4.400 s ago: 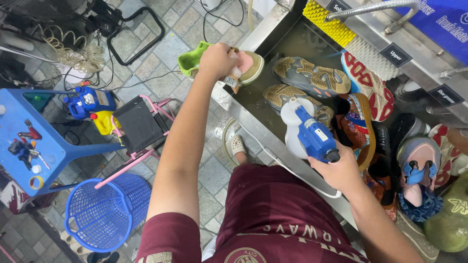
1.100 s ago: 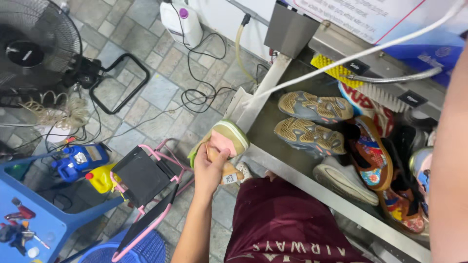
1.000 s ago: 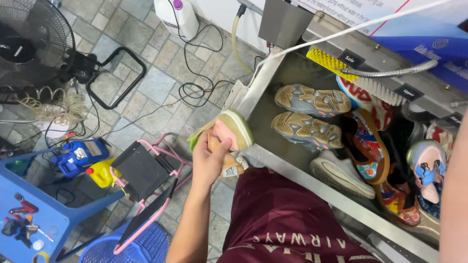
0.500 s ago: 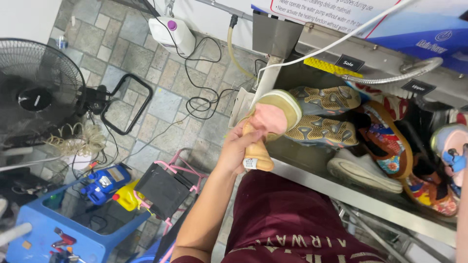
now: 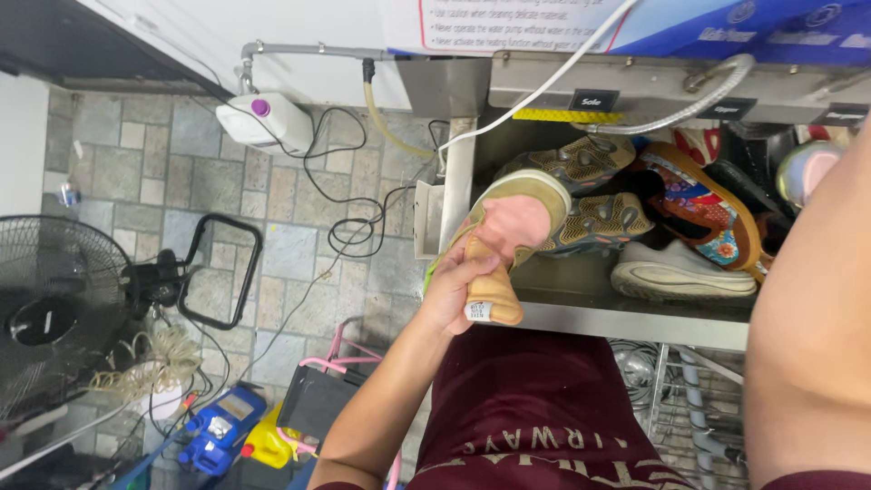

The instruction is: The person uses a handheld steam cleaner to clean a green and pink sneaker. They hold the shoe in their left hand and direct steam onto the upper and sole areas, rotating the shoe to access different sides. The shoe is briefly rinsed under a tap before the steaming continues.

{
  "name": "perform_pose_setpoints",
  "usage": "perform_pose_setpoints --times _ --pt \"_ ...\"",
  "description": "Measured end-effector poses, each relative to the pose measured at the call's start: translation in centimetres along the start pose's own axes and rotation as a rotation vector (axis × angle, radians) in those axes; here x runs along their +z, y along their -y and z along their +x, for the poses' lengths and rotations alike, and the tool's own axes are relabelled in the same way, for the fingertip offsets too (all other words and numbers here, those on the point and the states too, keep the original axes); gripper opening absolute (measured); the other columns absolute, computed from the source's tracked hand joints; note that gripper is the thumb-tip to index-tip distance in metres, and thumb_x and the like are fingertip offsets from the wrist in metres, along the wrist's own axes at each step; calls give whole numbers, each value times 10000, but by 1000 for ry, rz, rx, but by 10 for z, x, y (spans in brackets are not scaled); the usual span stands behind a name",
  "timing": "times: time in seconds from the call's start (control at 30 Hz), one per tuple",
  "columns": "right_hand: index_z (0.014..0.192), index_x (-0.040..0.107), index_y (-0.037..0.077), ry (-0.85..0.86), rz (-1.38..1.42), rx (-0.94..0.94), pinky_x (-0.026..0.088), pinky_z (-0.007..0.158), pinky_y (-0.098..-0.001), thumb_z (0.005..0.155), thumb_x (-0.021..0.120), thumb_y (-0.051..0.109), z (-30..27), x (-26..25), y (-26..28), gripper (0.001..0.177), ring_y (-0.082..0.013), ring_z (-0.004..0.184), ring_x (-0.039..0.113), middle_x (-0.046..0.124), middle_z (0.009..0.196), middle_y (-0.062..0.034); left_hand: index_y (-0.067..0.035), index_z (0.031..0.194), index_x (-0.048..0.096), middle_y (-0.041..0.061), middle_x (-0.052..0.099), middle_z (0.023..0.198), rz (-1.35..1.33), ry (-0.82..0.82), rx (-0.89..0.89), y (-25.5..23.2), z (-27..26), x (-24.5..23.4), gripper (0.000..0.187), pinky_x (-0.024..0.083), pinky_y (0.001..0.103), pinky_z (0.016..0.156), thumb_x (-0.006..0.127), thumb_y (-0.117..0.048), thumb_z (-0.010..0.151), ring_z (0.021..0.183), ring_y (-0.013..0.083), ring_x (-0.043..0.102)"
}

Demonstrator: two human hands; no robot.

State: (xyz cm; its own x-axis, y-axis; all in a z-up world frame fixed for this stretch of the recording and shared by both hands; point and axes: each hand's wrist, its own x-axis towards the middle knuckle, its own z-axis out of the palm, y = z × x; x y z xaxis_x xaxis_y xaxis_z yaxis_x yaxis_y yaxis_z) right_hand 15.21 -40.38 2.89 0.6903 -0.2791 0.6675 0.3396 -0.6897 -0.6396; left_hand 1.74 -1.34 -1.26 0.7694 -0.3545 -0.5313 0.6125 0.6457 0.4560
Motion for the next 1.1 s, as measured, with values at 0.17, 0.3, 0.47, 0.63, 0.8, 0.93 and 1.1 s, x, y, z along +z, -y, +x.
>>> perform_pose_setpoints --times 0.17,0.3,0.47,0.63,0.8,0.93,1.1 --pt "1231 595 -62 -22 0 -36 516 801 -351 1159 642 -26 -24 -24 -7 93 -176 935 619 641 1047 -154 -24 1293 584 90 659 1065 82 46 -100 20 14 9 421 558 324 816 684 -25 884 932 189 668" --pt "1242 506 -56 57 189 83 573 700 -314 1128 614 -14 2 -30 -11 163 -154 866 670 655 1050 -126 -34 1238 594 85 655 1043 110 30 -117 47 21 28 373 561 323 794 683 -25 877 917 181 675" --pt "1106 629 -117 175 377 59 596 682 -293 1118 629 8 60 -21 -23 126 -174 793 719 693 955 -136 -40 1224 585 83 649 1047 14 55 -35 84 45 60 345 561 324 788 678 -4 894 908 179 663" --pt "981 715 -89 162 97 -37 447 620 -305 1096 781 60 75 -30 -14 200 -178 667 616 683 772 -114 -64 1307 569 72 647 1092 -92 24 18 115 66 90 434 571 315 830 627 0 881 960 169 664" --pt "983 764 -16 350 222 106 496 552 -264 1040 799 94 88 -3 4 129 -135 615 638 716 795 -54 -67 1310 564 84 660 1132 -106 -10 74 137 82 102 481 570 324 861 605 8 837 981 182 674" --pt "939 706 -41 399 410 322 493 515 -247 1015 756 82 91 8 3 152 -123 607 650 682 760 -57 9 1256 582 96 673 1098 44 -73 103 148 93 80 368 556 317 866 651 46 896 980 187 667" --pt "988 679 -28 365 541 364 541 524 -234 1090 591 -5 82 9 -26 137 -125 623 717 719 802 -88 7 1241 617 73 681 949 296 -32 -29 160 91 56 441 533 305 735 699 40 809 821 176 660"
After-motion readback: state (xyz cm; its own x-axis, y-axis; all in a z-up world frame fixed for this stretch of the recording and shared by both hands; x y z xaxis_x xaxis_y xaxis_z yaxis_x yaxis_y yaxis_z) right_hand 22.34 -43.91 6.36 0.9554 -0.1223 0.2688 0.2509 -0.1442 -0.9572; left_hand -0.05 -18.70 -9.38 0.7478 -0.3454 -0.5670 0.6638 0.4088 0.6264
